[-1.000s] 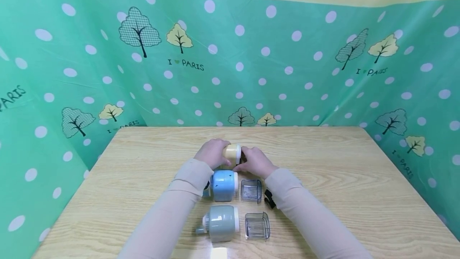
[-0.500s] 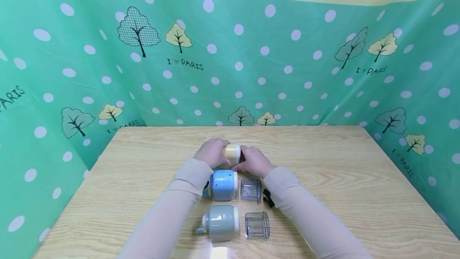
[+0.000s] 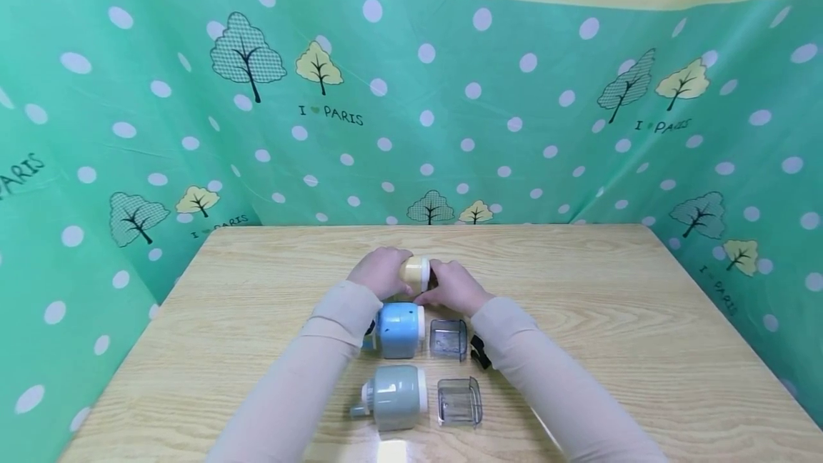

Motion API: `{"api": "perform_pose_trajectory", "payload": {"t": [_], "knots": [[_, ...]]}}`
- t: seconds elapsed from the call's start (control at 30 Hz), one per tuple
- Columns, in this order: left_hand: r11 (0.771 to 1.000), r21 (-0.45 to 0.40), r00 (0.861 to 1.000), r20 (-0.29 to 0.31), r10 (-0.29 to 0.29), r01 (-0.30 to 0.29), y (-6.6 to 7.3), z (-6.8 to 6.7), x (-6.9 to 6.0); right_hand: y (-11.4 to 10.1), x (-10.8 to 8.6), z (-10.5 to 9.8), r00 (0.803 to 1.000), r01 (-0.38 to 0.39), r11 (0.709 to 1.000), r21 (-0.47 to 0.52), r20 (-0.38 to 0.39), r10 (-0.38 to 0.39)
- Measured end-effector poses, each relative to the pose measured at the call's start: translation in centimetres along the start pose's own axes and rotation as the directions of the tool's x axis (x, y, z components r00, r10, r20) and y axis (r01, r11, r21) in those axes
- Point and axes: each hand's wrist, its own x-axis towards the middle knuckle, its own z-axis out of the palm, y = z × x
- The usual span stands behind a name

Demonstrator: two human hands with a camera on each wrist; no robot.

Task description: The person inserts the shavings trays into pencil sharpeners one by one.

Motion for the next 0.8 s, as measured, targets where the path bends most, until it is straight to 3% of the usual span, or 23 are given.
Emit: {"api": "perform_pose_trajectory", "payload": {"t": [0.3,0.57,0.8], "knots": [[1.0,-0.006,1.0,0.016,-0.001,0.001,0.0,-0.2,-0.6,-0.2,-0.3,-0.4,1.0,0.003,1.0,0.017,0.03,-0.004],[1.0,0.02,0.999,-0.038,0.022,-0.021,-0.8,-0.2,-1.5,-0.4,-1.5,-1.4,0.999,-0.004,0.999,0.054,0.047,0.002],[0.999,0.03,0.996,-0.082,0.04,-0.038,-1.2,-0.4,-2.2,-0.7,-2.6,-2.1,1.0,0.005,0.995,0.098,-0.005,-0.005]]}}
